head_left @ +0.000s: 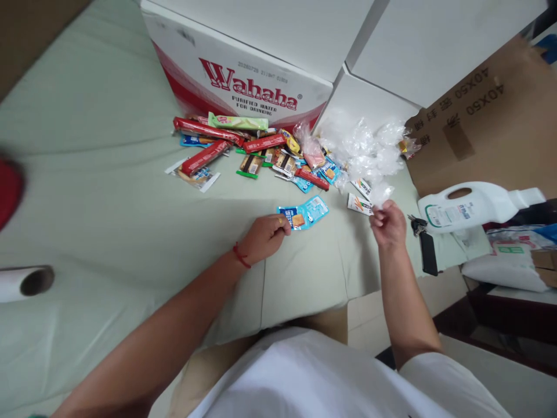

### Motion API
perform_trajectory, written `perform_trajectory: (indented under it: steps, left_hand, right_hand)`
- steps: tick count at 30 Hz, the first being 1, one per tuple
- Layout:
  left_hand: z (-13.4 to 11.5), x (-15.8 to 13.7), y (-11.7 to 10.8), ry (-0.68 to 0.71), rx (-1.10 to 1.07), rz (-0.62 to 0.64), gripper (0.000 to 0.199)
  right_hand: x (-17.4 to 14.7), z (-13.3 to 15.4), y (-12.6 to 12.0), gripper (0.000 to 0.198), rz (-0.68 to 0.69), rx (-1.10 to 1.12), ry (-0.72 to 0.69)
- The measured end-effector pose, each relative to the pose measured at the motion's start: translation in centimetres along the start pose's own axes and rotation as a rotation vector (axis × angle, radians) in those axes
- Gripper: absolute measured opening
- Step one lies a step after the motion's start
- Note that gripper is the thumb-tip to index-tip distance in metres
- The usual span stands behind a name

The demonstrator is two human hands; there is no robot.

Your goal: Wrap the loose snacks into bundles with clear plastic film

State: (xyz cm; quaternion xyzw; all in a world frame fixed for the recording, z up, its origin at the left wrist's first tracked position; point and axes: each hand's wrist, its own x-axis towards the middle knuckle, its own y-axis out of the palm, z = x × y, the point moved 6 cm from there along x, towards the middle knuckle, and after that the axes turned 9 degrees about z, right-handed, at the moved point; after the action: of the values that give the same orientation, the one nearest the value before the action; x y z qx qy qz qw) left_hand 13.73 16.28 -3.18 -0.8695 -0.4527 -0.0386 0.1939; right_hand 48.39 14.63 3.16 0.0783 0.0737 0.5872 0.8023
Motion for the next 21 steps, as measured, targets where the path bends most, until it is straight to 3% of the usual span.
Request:
perform_trajectory:
  steps: [3, 7, 9, 12, 15, 17, 19, 21]
  left_hand:
    - [-0.4, -0.3, 0.6, -0.085, -0.189, 0.013, 0.017]
    - [-0.4, -0.7, 1.3, -0.213, -0.462, 0.032, 0.050]
    - [-0.2, -0.8, 1.2, -0.232, -0.496, 0.004, 0.055]
    - [0.6, -0.8, 1.1, -0.259, -0.487, -0.051, 0.048]
    - [1.3, -1.0, 0.6, -0.309, -0.405, -0.180, 0.039]
    - [1.0, -1.4, -0.1, -0.300, -0.213, -0.301, 0.031]
    - [-0.3, -1.6, -0.5, -0.211, 0.057, -0.354, 0.026]
    - [-1.7, -1.7, 0.0, -0.085, 0.289, -0.305, 0.024]
  right_hand:
    - [-3.1, -2.9, 4.3, 0.032, 0.226, -0.147, 0.063]
    - [-4.7, -6.2, 10.2, 0.021, 0.585, -0.420, 0.052]
    - [-4.7, -7.4, 12.1, 0.019, 0.655, -0.467, 0.032]
    - [-4.3, -8.4, 13.1, 0.023, 0.584, -0.426, -0.009]
    - [-4.7, -8.3, 12.5, 0.028, 0.336, -0.366, -0.035]
    - [-5.6, -8.3, 12.3, 0.035, 0.210, -0.302, 0.013]
    - [-6.8, -8.6, 13.0, 0.044, 0.222, -0.214, 0.118]
    - [-7.9, -8.9, 14.3, 0.050, 0.299, -0.132, 0.210]
